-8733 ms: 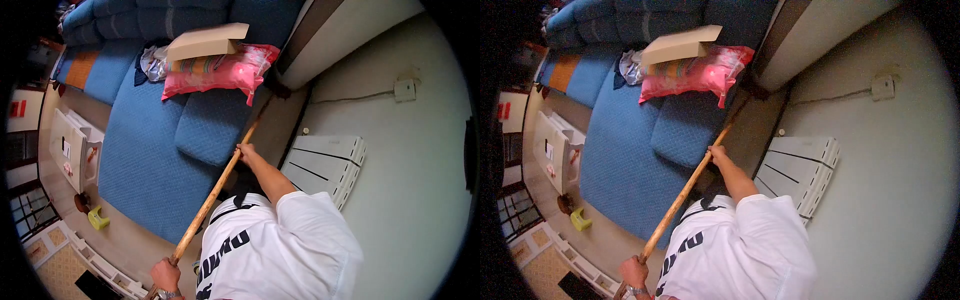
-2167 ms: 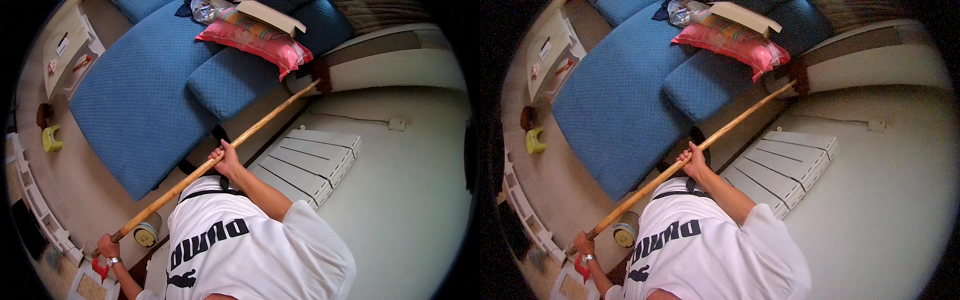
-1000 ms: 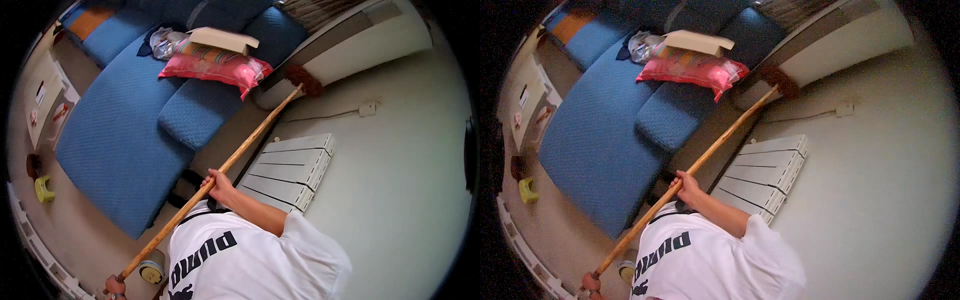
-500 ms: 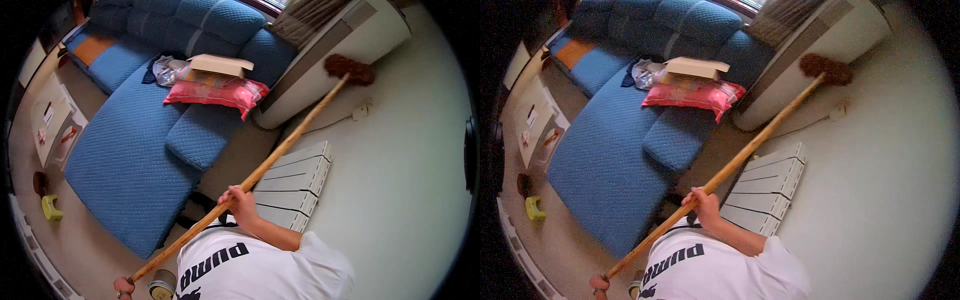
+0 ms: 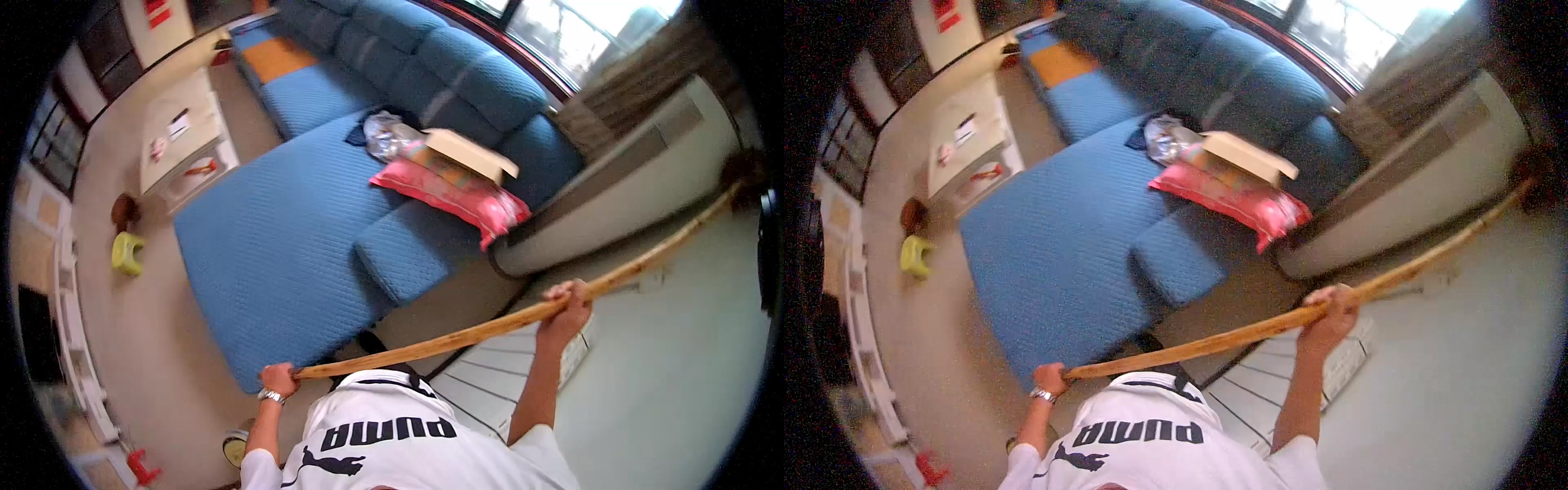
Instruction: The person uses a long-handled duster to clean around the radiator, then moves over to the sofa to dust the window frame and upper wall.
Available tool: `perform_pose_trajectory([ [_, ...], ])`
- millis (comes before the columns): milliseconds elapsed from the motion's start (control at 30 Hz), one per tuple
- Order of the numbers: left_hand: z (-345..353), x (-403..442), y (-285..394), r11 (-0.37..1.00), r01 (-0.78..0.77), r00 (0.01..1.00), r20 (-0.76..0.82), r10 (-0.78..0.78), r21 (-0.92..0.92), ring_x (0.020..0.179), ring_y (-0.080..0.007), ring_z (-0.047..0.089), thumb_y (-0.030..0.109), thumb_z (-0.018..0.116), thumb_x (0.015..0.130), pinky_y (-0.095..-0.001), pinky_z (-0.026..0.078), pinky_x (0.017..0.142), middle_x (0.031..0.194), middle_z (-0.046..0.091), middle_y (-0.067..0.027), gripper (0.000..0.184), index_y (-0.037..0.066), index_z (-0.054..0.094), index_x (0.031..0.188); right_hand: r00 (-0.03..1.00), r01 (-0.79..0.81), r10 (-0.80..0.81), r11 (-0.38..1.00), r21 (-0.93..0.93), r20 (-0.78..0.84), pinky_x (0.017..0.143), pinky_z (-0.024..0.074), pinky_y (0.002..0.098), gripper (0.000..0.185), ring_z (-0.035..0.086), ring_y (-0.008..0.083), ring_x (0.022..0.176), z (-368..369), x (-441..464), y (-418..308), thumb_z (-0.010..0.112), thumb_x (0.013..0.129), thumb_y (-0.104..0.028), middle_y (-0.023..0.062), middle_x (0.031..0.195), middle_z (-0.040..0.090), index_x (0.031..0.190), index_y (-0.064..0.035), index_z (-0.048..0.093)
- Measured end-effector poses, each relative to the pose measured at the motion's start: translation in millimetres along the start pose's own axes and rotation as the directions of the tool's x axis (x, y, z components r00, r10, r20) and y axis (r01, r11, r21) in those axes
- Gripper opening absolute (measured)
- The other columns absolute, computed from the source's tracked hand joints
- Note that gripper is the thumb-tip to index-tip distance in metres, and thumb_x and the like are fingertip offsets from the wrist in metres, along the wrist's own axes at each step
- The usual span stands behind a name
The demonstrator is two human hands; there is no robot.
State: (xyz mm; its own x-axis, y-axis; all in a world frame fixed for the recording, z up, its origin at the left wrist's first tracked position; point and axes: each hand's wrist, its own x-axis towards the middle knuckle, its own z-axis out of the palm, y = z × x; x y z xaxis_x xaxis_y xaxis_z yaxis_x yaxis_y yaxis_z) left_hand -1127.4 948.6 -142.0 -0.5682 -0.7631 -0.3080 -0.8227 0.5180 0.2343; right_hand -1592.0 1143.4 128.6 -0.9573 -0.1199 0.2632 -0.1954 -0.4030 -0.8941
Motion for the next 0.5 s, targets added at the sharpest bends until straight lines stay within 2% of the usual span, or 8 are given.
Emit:
perform_pose_trajectory([
  [67, -8, 2, 5, 0.999, 0.026, 0.999, -0.033, -0.026, -0.029, 0.067, -0.0328, 0.06, 0.029, 0.073, 0.056, -0.0445, 0.046, 0.059, 0.067, 0.062, -0.0123, 0.022, 0.012, 0.059, 0.061, 0.999, -0.029, 0.029, 0.999, -0.016, -0.013, 0.049, 0.0456, 0.0267, 0.017, 0.051, 0.0143, 0.052, 2, 11, 4, 0.058, 0.087, -0.018, 0.003, 0.062, 0.048, 0.082, -0.0067, 0.047],
  [133, -23, 1, 9, 0.997, 0.06, 0.994, 0.097, -0.055, -0.051, 0.069, -0.0333, 0.061, 0.028, 0.07, 0.058, -0.0448, 0.047, 0.062, 0.068, 0.063, -0.0134, 0.02, 0.011, 0.061, 0.062, 0.997, -0.062, 0.06, 0.997, -0.037, -0.042, 0.045, 0.0425, 0.0262, 0.021, 0.049, 0.0131, 0.051, 14, 10, 7, 0.057, 0.088, -0.019, 0.0025, 0.06, 0.047, 0.076, -0.0083, 0.044],
  [167, -24, -3, 6, 0.994, 0.09, 0.992, 0.089, -0.085, -0.056, 0.069, -0.0333, 0.061, 0.028, 0.07, 0.058, -0.0448, 0.047, 0.062, 0.068, 0.063, -0.0134, 0.02, 0.011, 0.061, 0.062, 0.997, -0.076, 0.075, 0.997, -0.026, -0.016, 0.045, 0.0425, 0.0262, 0.021, 0.049, 0.0131, 0.051, 13, 7, 12, 0.057, 0.088, -0.019, 0.0025, 0.06, 0.047, 0.076, -0.0083, 0.044],
  [233, -22, -9, -13, 0.992, 0.121, 0.977, 0.18, -0.113, -0.036, 0.071, -0.0338, 0.061, 0.028, 0.067, 0.059, -0.045, 0.048, 0.065, 0.07, 0.063, -0.0145, 0.017, 0.012, 0.062, 0.063, 0.995, -0.103, 0.102, 0.995, 0.019, 0.021, 0.044, 0.0407, 0.0257, 0.024, 0.047, 0.0119, 0.05, 5, -1, 30, 0.056, 0.089, -0.021, 0.0024, 0.058, 0.045, 0.072, -0.0093, 0.042],
  [300, -10, -17, -39, 0.991, 0.135, 0.975, 0.182, -0.129, -0.023, 0.072, -0.035, 0.061, 0.027, 0.064, 0.059, -0.0451, 0.048, 0.067, 0.071, 0.063, -0.0158, 0.016, 0.012, 0.064, 0.065, 0.991, -0.119, 0.116, 0.992, 0.047, 0.067, 0.043, 0.0395, 0.0254, 0.025, 0.045, 0.0113, 0.049, 0, -16, 48, 0.054, 0.09, -0.021, 0.0023, 0.057, 0.044, 0.071, -0.0101, 0.041],
  [433, -13, -36, -74, 0.982, 0.177, 0.954, 0.236, -0.187, 0.062, 0.076, -0.0346, 0.061, 0.026, 0.063, 0.058, -0.0449, 0.047, 0.07, 0.075, 0.064, -0.0154, 0.016, 0.013, 0.066, 0.067, 0.956, -0.294, 0.294, 0.956, 0.014, -0.006, 0.044, 0.0393, 0.0259, 0.019, 0.044, 0.0121, 0.05, 0, -49, 68, 0.047, 0.092, -0.019, 0.0024, 0.057, 0.044, 0.077, -0.0098, 0.042],
  [467, -32, -39, -76, 0.979, 0.187, 0.956, 0.212, -0.201, 0.084, 0.076, -0.0342, 0.061, 0.026, 0.063, 0.058, -0.0442, 0.047, 0.07, 0.076, 0.065, -0.0149, 0.016, 0.014, 0.066, 0.067, 0.904, -0.42, 0.426, 0.9, 0.12, -0.03, 0.046, 0.0396, 0.0262, 0.018, 0.044, 0.012, 0.051, -2, -51, 68, 0.045, 0.093, -0.021, 0.0025, 0.058, 0.044, 0.079, -0.0099, 0.043],
  [500, -45, -42, -80, 0.974, 0.198, 0.958, 0.187, -0.215, 0.108, 0.077, -0.0338, 0.061, 0.026, 0.062, 0.058, -0.0435, 0.046, 0.071, 0.076, 0.065, -0.0143, 0.015, 0.014, 0.066, 0.067, 0.833, -0.544, 0.553, 0.808, 0.228, 0.028, 0.049, 0.0406, 0.0263, 0.022, 0.045, 0.0124, 0.052, -9, -46, 67, 0.045, 0.094, -0.026, 0.0001, 0.057, 0.042, 0.078, -0.0112, 0.044],
])
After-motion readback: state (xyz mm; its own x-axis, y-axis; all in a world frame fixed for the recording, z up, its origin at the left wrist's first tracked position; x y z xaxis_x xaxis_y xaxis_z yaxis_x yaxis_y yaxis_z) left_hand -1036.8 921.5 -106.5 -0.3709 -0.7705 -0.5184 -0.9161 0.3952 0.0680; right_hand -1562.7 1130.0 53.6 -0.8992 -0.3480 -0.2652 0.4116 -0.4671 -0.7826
